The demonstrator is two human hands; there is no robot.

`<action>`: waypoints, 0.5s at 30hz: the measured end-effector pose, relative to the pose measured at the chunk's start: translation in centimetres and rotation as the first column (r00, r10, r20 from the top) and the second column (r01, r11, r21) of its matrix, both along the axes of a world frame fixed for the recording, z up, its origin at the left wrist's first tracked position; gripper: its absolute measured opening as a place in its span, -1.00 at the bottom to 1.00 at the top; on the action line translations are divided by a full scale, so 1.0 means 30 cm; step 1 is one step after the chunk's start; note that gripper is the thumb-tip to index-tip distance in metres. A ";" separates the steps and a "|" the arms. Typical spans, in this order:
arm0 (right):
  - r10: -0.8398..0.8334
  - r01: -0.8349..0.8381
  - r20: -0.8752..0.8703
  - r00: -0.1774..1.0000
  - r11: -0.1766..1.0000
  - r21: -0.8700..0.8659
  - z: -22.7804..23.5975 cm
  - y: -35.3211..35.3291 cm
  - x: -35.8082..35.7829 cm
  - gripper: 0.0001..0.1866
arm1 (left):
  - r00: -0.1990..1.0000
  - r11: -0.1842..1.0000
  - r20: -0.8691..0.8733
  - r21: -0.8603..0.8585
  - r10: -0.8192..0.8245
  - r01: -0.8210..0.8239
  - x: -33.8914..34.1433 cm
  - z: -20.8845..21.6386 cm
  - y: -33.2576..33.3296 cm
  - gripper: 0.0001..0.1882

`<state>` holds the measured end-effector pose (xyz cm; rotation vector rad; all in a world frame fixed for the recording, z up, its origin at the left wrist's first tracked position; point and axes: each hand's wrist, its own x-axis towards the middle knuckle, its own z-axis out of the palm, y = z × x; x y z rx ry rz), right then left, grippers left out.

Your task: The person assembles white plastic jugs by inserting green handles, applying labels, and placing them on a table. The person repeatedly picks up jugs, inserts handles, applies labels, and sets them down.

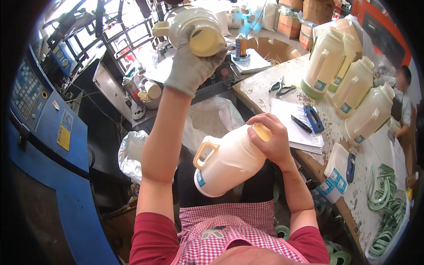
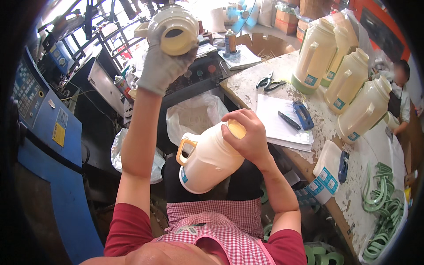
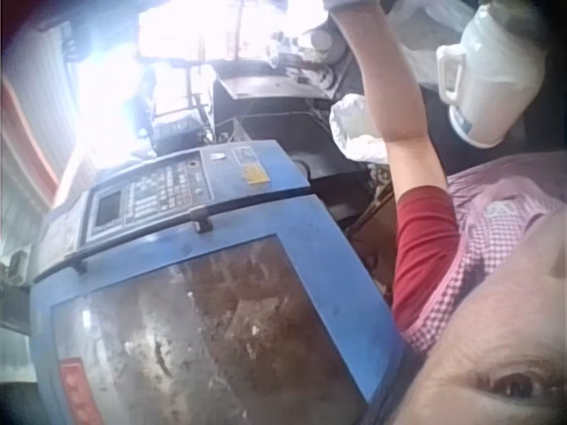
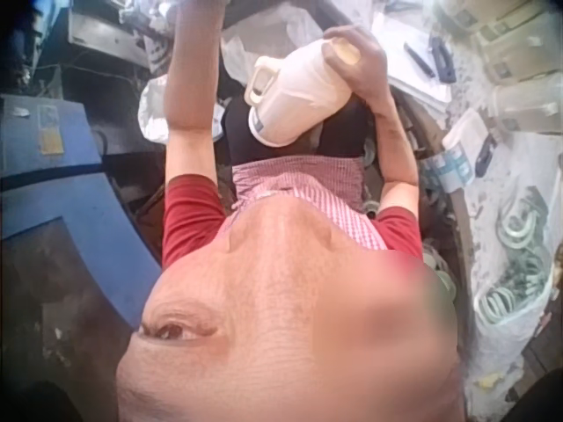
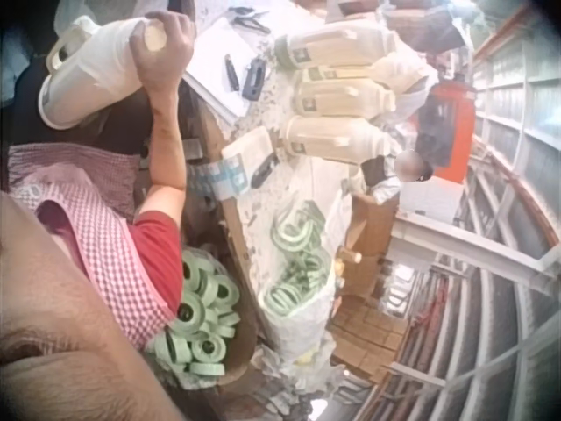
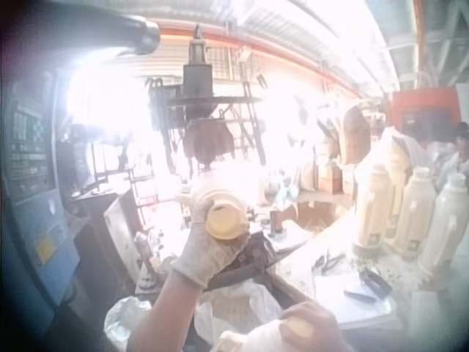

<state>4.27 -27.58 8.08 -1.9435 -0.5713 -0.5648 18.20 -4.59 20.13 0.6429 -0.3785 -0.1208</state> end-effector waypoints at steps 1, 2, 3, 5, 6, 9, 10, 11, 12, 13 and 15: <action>0.000 0.000 -0.009 1.000 1.000 0.003 -0.009 0.002 0.012 -0.80 | 0.994 0.997 -0.081 -0.010 0.079 -0.080 0.050 0.025 -0.026 -0.42; 0.011 -0.010 -0.023 1.000 1.000 0.008 -0.019 0.009 0.023 -0.79 | 0.987 0.994 -0.117 0.006 0.109 -0.109 0.113 0.027 -0.011 -0.42; 0.015 -0.014 -0.043 0.999 1.000 0.017 -0.017 0.015 0.028 -0.80 | 0.980 0.991 -0.146 0.017 0.133 -0.132 0.176 0.030 -0.001 -0.42; 0.018 -0.018 -0.044 0.999 1.000 -0.003 -0.027 0.020 0.044 -0.81 | 0.960 0.970 -0.159 0.109 0.232 -0.217 0.262 0.030 0.017 -0.41; 0.019 -0.019 -0.047 0.999 1.000 -0.010 -0.035 0.024 0.058 -0.82 | 0.947 0.961 -0.183 0.137 0.264 -0.241 0.300 0.038 0.021 -0.41; 0.029 -0.029 -0.118 0.993 1.000 -0.001 -0.047 0.041 0.126 -0.80 | 0.897 0.919 -0.237 0.228 0.373 -0.322 0.413 0.067 0.047 -0.44; 0.041 -0.040 -0.156 0.987 0.999 0.008 -0.048 0.055 0.158 -0.79 | 0.895 0.921 -0.247 0.220 0.370 -0.320 0.447 0.081 0.071 -0.45; 0.079 -0.073 -0.192 0.978 0.997 0.038 -0.059 0.074 0.199 -0.76 | 0.891 0.923 -0.262 0.212 0.371 -0.322 0.492 0.084 0.112 -0.45; 0.105 -0.093 -0.226 0.968 0.994 0.064 -0.075 0.085 0.250 -0.73 | 0.891 0.929 -0.278 0.199 0.358 -0.312 0.515 0.084 0.124 -0.46; 0.136 -0.115 -0.259 0.956 0.989 0.093 -0.091 0.103 0.310 -0.70 | 0.885 0.914 -0.262 0.243 0.385 -0.326 0.534 0.083 0.137 -0.47; 0.064 -0.064 -0.283 0.957 0.998 0.008 -0.146 0.132 0.455 -0.56 | 0.922 0.920 -0.180 0.264 0.342 -0.290 0.560 0.076 0.142 -0.47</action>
